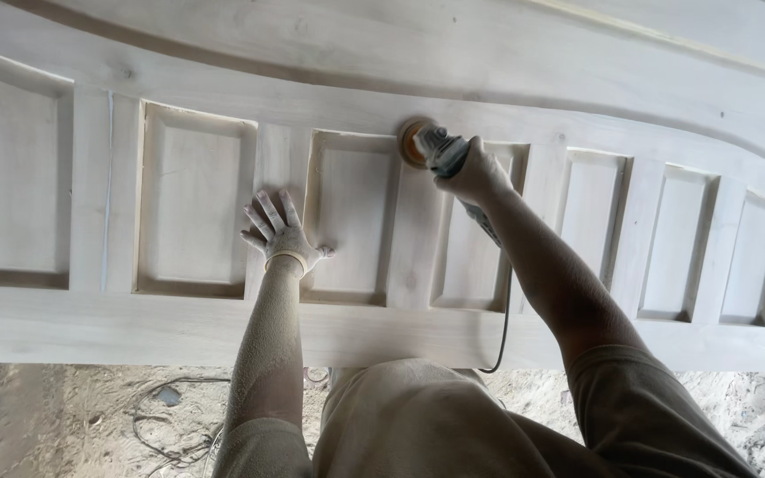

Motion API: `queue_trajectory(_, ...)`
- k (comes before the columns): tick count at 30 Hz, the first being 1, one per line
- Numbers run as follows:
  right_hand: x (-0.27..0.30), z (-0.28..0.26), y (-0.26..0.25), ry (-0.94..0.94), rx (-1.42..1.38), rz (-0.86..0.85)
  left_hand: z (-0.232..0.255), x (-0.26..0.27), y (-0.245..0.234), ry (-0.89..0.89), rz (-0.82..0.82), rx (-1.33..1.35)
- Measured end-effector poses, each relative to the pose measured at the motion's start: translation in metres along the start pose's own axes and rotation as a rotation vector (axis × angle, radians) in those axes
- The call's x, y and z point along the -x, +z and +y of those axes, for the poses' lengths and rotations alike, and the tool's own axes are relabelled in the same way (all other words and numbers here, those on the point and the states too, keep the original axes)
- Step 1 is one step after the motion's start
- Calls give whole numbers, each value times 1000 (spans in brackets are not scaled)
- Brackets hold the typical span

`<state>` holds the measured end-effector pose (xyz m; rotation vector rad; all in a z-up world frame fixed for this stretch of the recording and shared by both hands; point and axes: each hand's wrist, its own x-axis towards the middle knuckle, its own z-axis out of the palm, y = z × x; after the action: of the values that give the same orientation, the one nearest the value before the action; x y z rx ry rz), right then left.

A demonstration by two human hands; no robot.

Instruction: The person uses an orbital sander to smooth the surface of a large white wooden door laid flat on the floor. They move the sander systematically across the raised panels and flat areas while wearing gloves.

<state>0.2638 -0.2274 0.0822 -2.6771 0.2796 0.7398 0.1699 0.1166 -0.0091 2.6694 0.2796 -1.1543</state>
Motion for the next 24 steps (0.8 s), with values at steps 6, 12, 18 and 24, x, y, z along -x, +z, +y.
queue_trajectory(6,-7,8,-19,125,-69,39,5,3,-5,-20,-9,-6)
queue_trajectory(12,49,36,5,75,-63,-15,10,12,-12,-36,3,5)
queue_trajectory(18,119,57,46,33,-8,-121,11,21,-7,-56,68,-17)
queue_trajectory(24,177,84,83,-46,-7,-178,11,20,24,-52,180,-14)
